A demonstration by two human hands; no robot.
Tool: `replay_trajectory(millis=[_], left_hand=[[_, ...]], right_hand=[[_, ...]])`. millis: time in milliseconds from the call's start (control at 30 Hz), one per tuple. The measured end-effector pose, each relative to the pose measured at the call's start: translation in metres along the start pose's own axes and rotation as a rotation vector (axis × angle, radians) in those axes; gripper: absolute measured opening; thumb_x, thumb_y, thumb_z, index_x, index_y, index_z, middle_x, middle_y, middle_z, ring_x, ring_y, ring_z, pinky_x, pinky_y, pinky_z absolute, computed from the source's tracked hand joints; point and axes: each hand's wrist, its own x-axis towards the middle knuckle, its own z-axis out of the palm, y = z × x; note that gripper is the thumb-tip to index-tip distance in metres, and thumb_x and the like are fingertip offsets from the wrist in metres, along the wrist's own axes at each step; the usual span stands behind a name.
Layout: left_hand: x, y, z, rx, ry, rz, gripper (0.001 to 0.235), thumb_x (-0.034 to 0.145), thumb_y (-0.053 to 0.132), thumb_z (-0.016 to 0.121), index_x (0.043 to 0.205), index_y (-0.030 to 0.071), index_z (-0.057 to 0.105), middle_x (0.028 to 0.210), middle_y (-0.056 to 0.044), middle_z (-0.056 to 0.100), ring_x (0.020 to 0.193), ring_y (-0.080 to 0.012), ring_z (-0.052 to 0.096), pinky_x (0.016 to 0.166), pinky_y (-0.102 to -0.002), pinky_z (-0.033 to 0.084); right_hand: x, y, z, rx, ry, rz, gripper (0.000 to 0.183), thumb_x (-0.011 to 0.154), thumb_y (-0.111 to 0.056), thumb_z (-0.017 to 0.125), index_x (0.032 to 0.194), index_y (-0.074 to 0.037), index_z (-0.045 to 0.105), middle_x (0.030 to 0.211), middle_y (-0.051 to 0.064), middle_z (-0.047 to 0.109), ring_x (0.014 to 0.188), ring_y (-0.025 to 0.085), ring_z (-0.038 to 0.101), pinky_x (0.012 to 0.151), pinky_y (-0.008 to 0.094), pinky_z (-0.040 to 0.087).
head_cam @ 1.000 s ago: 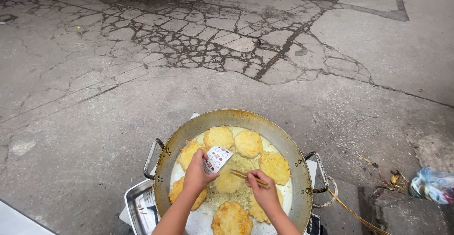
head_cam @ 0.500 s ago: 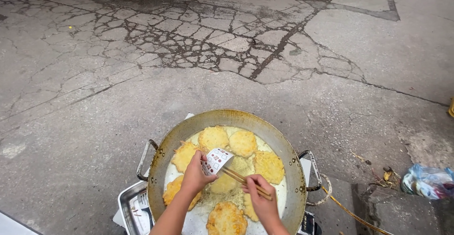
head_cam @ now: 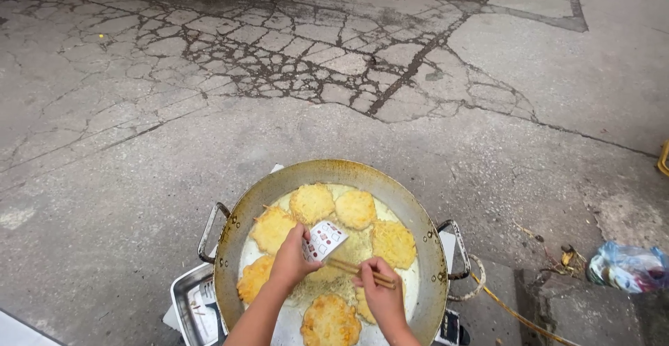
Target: Frying corn cakes in a large pan, flipping them for even cooking, and adding fresh batter to the oil.
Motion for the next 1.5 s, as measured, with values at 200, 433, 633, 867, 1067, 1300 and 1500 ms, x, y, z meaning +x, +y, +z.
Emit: replay_trajectory(millis=[200,433,633,867,1067,1300,1500], left_hand=[[0.003,-0.014,-0.001,0.008,0.116,0.039,0.057,0.079,0.008,0.091,0.102,0.023,0.041,0.11,0.001,0.062,0.09,-0.0177,0.06,0.066,-0.035,0.042],[0.006,-0.024,-0.005,-0.072,0.195,0.027,0.056,0.078,0.01,0.09,0.099,0.022,0.04,0.112,0.0,0.062,0.1,-0.0224,0.067,0.057,-0.036,0.042],[0.005,-0.025,-0.005,-0.052,0.21,0.022,0.056,0.078,0.016,0.091,0.1,0.023,0.04,0.11,0.0,0.06,0.1,-0.021,0.064,0.056,-0.037,0.038],[-0.001,-0.019,-0.002,-0.086,0.209,-0.009,0.057,0.077,0.014,0.093,0.1,0.022,0.041,0.106,0.0,0.059,0.093,-0.0185,0.058,0.059,-0.036,0.036],[-0.005,-0.016,-0.003,-0.108,0.206,-0.042,0.056,0.078,0.014,0.093,0.101,0.022,0.043,0.111,-0.001,0.063,0.099,-0.0191,0.06,0.058,-0.035,0.04],[-0.003,-0.017,-0.006,-0.136,0.208,-0.02,0.058,0.077,0.014,0.095,0.099,0.021,0.042,0.102,-0.001,0.062,0.092,-0.0175,0.061,0.058,-0.033,0.039],[-0.002,-0.02,-0.002,-0.13,0.213,-0.034,0.059,0.075,0.015,0.095,0.1,0.022,0.042,0.106,0.0,0.063,0.094,-0.0174,0.057,0.062,-0.034,0.038]], right_hand=[[0.001,-0.01,0.0,0.069,-0.077,0.066,0.02,0.095,-0.02,0.064,0.097,-0.003,0.073,0.093,0.014,0.082,0.087,0.022,0.084,0.08,0.027,0.071],[-0.01,-0.01,-0.012,0.071,-0.027,0.062,0.017,0.096,-0.015,0.063,0.092,-0.002,0.074,0.088,0.013,0.08,0.085,0.022,0.084,0.08,0.028,0.07],[-0.018,-0.008,-0.01,0.072,-0.041,0.103,0.019,0.096,-0.017,0.062,0.095,0.0,0.073,0.088,0.016,0.082,0.085,0.024,0.085,0.079,0.029,0.071],[-0.023,-0.001,-0.005,0.072,-0.091,0.117,0.02,0.097,-0.019,0.062,0.093,-0.002,0.072,0.091,0.015,0.082,0.087,0.022,0.084,0.082,0.029,0.071],[-0.016,0.0,-0.016,0.008,-0.069,0.105,0.017,0.097,-0.015,0.063,0.1,-0.004,0.074,0.093,0.013,0.082,0.087,0.019,0.083,0.079,0.024,0.071],[0.003,-0.008,-0.016,0.005,-0.073,0.019,0.022,0.096,-0.022,0.062,0.1,-0.003,0.073,0.095,0.014,0.083,0.093,0.021,0.084,0.085,0.028,0.07],[0.011,-0.006,-0.022,0.024,-0.025,0.024,0.024,0.096,-0.022,0.062,0.1,-0.002,0.074,0.093,0.013,0.081,0.091,0.022,0.083,0.087,0.03,0.069]])
